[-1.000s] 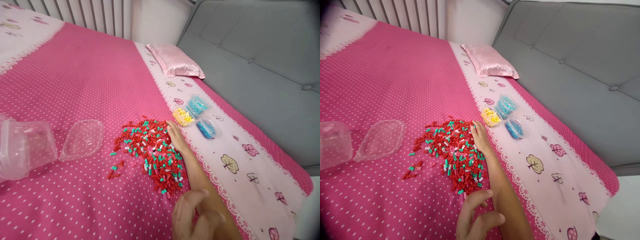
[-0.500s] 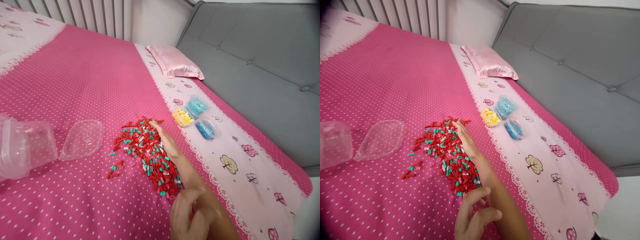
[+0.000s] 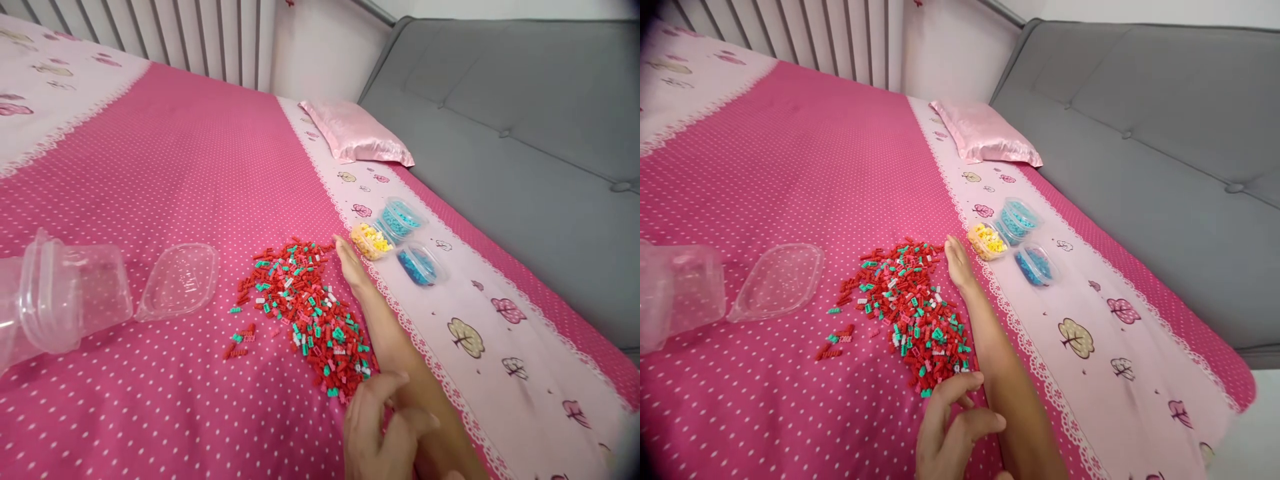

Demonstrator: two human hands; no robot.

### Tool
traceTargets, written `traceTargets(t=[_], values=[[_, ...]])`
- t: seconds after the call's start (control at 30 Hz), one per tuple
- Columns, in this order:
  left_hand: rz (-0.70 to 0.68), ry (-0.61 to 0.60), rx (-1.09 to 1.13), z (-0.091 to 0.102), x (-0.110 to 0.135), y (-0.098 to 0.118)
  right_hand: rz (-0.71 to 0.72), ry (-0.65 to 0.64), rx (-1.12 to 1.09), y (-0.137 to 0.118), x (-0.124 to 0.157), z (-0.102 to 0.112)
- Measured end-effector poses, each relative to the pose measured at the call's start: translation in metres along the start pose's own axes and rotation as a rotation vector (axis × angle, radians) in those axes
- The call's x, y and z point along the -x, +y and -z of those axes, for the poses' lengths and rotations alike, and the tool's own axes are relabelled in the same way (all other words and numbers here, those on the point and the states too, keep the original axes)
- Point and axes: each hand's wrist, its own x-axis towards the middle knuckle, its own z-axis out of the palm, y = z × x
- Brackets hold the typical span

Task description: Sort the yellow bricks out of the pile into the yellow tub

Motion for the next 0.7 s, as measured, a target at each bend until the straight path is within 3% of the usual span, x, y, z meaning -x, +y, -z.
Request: traceTargets(t=[0.17, 0.27, 0.33, 0.47, 0.57, 0.7], values=[[-0.123, -0.144, 0.022, 0.032, -0.049, -0.011, 0.059, -0.305, -0.081, -0.029, 0.007, -0.016], [0.011, -0.193, -0.118, 0.062, -0.084, -0.015, 0.156, -0.209, -0.033, -0.061, 0.041, -0.016], [0.138, -0.129, -0.176, 0.081, -0.099, -0.016, 0.198, -0.139, -0.014, -0.08, 0.072, -0.014], [0.399, -0.026, -0.252, 0.109, -0.109, -0.018, 0.147, -0.248, -0.059, -0.096, 0.133, -0.012], [0.404, -0.119, -0.304, 0.12, -0.112, -0.019, 0.099, -0.323, -0.01, -0.097, 0.156, -0.012], [0.418, -0.203, -0.437, 0.119, -0.113, -0.017, 0.06, -0.341, 0.033, -0.1, 0.159, -0.007]])
